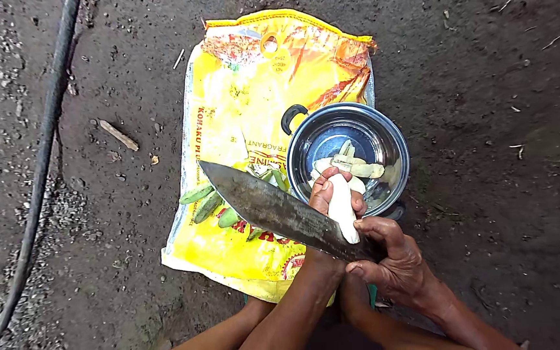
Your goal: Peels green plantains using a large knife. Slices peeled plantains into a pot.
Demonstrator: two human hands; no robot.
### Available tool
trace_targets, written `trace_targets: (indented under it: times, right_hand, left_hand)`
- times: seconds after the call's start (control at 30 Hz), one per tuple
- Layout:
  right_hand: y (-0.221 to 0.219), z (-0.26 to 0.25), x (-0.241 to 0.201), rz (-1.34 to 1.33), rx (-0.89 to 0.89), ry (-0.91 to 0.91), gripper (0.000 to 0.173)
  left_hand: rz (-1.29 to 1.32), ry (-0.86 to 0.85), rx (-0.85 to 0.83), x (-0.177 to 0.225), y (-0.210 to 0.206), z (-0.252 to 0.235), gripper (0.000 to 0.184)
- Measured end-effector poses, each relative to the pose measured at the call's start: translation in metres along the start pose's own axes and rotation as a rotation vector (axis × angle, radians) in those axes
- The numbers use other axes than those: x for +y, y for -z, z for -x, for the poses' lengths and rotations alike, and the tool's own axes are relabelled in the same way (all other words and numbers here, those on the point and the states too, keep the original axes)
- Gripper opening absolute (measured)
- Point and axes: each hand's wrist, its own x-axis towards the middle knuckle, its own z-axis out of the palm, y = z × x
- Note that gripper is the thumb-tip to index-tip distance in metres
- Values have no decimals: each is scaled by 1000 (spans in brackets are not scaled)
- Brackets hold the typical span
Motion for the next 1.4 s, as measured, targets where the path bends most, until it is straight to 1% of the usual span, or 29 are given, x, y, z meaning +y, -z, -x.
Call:
trace_targets:
  times: [0.07,0.1,0.13,0.17,0.2,0.3,0.4,0.6,0.7,0.8,0.9,1.07,1.13,1.3,1.4]
  right_hand:
    - [0,-1,0,9,-2,-11,54]
    - [0,0,-1,10,-11,-17,60]
    - [1,0,-1,4,-15,-17,69]
    - [2,0,-1,5,-25,-25,74]
    - [4,0,0,3,-29,-27,75]
    - [6,0,0,23,-33,-38,71]
    - [3,0,1,-23,-18,-8,70]
    - [-3,-2,4,-37,29,6,62]
    - [-2,-2,5,-33,33,5,61]
    - [-2,-2,5,-34,52,15,60]
    - [-2,-1,4,-42,66,10,56]
    - [1,1,2,-41,75,-13,57]
    - [2,1,3,-37,81,-7,57]
    - [12,1,0,31,-33,-13,67]
    - [14,3,-1,56,-43,-3,66]
  left_hand:
    - [23,21,28,1,-2,1,35]
    - [20,33,62,3,-4,3,35]
    - [7,44,112,5,-9,5,34]
    - [1,51,148,6,-13,6,34]
    - [8,61,157,8,-14,7,34]
    - [-6,76,124,10,-14,6,35]
    - [-65,60,127,7,-14,5,37]
    - [-61,11,89,1,-9,10,33]
    - [-45,27,69,0,-7,11,31]
    - [-56,1,31,-2,-6,14,29]
    - [-41,-10,58,-4,-10,18,30]
    - [-107,-40,68,-10,-10,23,28]
    - [-111,-31,63,-10,-11,23,30]
    - [29,86,50,11,-14,14,33]
    - [26,106,8,19,-16,14,33]
